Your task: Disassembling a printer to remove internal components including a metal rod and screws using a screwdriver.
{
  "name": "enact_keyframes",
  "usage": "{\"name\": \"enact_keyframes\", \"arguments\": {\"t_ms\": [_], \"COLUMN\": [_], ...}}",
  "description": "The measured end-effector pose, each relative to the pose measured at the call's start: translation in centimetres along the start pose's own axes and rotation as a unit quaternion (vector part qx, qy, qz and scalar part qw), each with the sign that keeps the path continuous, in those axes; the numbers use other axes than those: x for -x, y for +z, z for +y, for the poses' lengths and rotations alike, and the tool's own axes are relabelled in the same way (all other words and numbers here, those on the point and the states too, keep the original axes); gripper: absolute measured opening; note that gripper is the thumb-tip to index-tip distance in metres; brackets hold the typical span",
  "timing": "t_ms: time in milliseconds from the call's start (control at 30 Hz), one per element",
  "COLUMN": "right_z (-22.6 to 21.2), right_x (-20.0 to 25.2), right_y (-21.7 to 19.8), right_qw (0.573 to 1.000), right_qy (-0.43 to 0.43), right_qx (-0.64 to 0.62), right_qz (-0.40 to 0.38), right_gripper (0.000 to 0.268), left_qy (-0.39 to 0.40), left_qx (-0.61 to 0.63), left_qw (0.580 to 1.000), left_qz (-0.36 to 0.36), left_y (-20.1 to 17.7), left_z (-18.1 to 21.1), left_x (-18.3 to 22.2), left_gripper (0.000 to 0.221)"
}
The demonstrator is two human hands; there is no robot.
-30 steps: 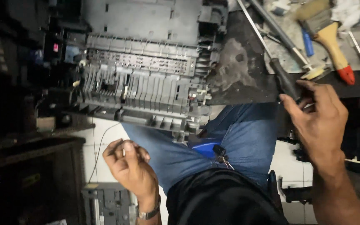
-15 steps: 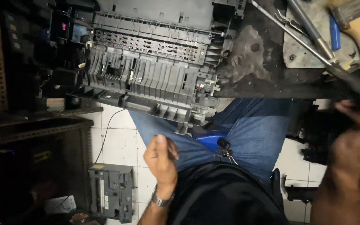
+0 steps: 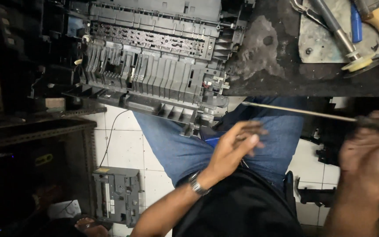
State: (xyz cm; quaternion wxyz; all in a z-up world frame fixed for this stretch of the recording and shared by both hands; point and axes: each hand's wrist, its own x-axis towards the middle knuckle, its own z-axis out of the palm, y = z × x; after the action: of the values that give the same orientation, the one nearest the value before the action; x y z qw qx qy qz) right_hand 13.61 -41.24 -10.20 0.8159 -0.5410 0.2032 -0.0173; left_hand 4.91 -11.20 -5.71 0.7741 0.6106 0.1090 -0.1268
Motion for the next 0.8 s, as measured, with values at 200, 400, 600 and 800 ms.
{"name": "enact_keyframes", "arguments": {"t_ms": [200,400,600,800], "right_z": [-0.3,0.2,0.3,0.4], "right_x": [2.5,1.8,1.9,2.4], "right_y": [4.8,4.6,5.5,6.2], "right_qw": [0.998,0.998,0.999,0.999], "right_qy": [-0.053,0.003,0.01,-0.027], "right_qx": [0.005,-0.035,-0.019,0.027], "right_qz": [0.035,0.056,0.049,0.002], "right_gripper": [0.026,0.02,0.016,0.013], "left_qy": [0.06,0.027,0.024,0.021], "left_qx": [0.173,0.22,0.208,0.209], "left_qw": [0.983,0.973,0.973,0.97], "left_qz": [-0.001,0.063,0.099,0.12], "left_y": [1.9,2.5,2.3,2.0], "left_z": [1.1,1.7,2.2,1.8], "left_x": [-3.4,-4.6,-5.2,-5.4], "left_gripper": [0.049,0.037,0.04,0.036]}}
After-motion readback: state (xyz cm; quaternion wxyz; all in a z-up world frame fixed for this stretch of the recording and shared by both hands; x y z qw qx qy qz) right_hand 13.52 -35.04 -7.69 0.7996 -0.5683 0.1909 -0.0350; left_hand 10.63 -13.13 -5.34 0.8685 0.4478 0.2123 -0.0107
